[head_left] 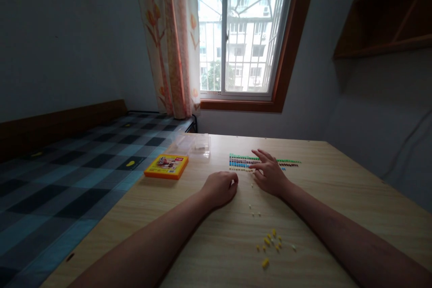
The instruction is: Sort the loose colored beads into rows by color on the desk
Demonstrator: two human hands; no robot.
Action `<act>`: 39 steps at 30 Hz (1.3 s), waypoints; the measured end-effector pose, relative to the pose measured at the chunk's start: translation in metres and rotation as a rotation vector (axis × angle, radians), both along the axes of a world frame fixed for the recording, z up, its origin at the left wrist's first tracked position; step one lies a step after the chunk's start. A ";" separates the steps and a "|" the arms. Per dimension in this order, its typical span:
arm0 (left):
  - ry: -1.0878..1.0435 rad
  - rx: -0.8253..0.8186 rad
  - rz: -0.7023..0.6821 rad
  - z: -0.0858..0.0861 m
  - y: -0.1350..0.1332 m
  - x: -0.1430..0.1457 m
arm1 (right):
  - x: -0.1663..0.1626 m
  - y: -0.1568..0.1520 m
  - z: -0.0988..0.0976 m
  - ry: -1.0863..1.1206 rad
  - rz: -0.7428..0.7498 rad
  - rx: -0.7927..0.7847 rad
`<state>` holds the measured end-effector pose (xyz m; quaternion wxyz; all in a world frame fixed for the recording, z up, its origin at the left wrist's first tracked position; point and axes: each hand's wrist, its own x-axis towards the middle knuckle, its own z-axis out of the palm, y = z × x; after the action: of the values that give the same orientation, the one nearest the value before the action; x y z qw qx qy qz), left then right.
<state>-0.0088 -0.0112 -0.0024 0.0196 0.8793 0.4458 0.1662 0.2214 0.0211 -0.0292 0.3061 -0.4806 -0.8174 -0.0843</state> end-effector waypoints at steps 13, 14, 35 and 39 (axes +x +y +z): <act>0.009 -0.015 -0.007 0.000 0.000 0.001 | -0.007 -0.002 0.000 0.009 -0.050 -0.047; 0.007 -0.012 -0.006 0.000 0.000 0.001 | -0.008 -0.003 0.000 0.017 -0.052 -0.046; 0.006 -0.024 0.008 0.001 -0.002 0.002 | -0.002 -0.003 0.001 -0.007 -0.067 -0.019; 0.004 -0.017 0.007 0.000 -0.002 0.002 | -0.002 -0.002 0.000 0.008 -0.044 -0.028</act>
<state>-0.0071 -0.0129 -0.0022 0.0254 0.8778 0.4505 0.1610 0.2193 0.0187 -0.0297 0.3006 -0.5030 -0.8066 -0.0777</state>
